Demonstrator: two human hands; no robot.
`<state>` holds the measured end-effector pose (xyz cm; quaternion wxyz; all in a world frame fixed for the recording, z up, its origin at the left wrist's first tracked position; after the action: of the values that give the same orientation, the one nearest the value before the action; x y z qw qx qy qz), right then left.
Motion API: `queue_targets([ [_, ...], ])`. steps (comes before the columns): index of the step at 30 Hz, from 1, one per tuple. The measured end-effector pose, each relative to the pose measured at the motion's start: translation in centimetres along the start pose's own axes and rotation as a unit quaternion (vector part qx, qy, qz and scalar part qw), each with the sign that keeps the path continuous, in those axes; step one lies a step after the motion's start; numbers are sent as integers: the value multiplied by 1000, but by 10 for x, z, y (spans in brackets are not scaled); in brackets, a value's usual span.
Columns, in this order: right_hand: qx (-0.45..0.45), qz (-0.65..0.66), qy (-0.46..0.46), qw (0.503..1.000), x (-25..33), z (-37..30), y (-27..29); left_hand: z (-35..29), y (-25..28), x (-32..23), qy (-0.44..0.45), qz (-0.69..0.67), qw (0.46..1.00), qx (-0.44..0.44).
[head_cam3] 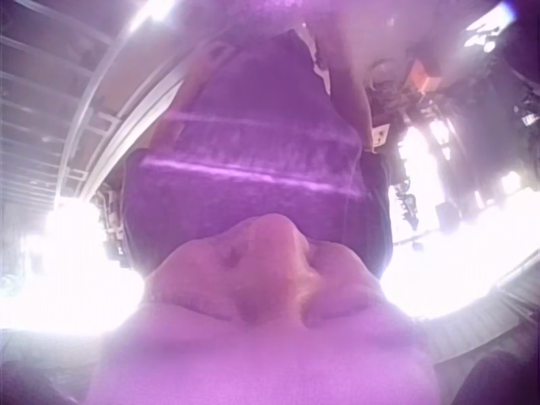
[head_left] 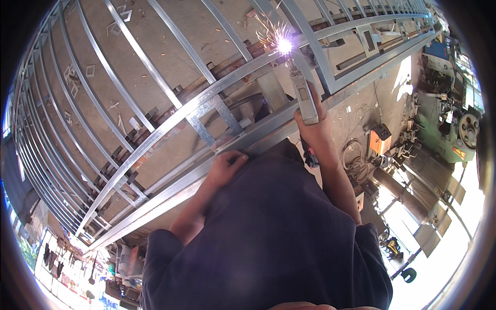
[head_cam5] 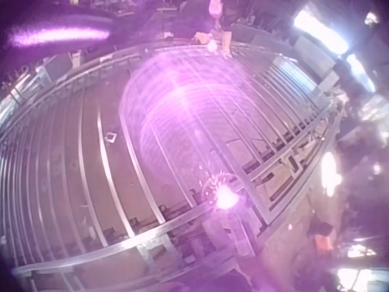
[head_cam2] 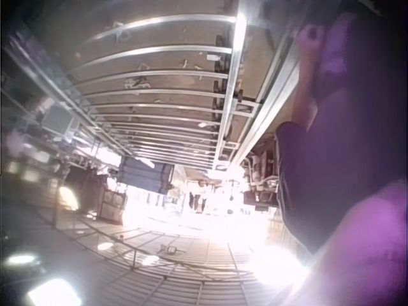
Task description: The person welds a metal frame structure using a handheld welding torch. They move along the frame, applying welds at multiple joints and seams while holding the frame with the other hand. The work continues across different sections of the frame throughout the clip.
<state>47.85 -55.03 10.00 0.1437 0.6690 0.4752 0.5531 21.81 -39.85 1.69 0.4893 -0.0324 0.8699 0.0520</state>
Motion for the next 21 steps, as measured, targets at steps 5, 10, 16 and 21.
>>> queue_targets([
  [5, 12, 6, -14, 1000, -5, 1, -1, 1, -2, 2, 16, -4, 1000, 5],
  [10, 14, 0, -23, 1000, -9, -1, -1, 1, -2, 2, 4, 5, 1000, 2],
  [16, 26, 10, -45, 999, -10, -2, 0, 2, -2, 3, 3, 6, 1000, 2],
  [21, 23, 5, -46, 999, -11, -4, 0, 2, -1, 1, 13, 18, 1000, 5],
])
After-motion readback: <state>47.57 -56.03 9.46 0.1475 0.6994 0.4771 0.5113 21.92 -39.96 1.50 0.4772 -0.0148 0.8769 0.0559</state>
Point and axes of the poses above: each hand's wrist, its own z-axis towards the middle knuckle, its own y-axis out of the back of the hand, x = y × z, the point moved 3 cm from there along z, towards the middle knuckle, and after that the axes turned 10 degrees about -y, right-handed, at the moved point
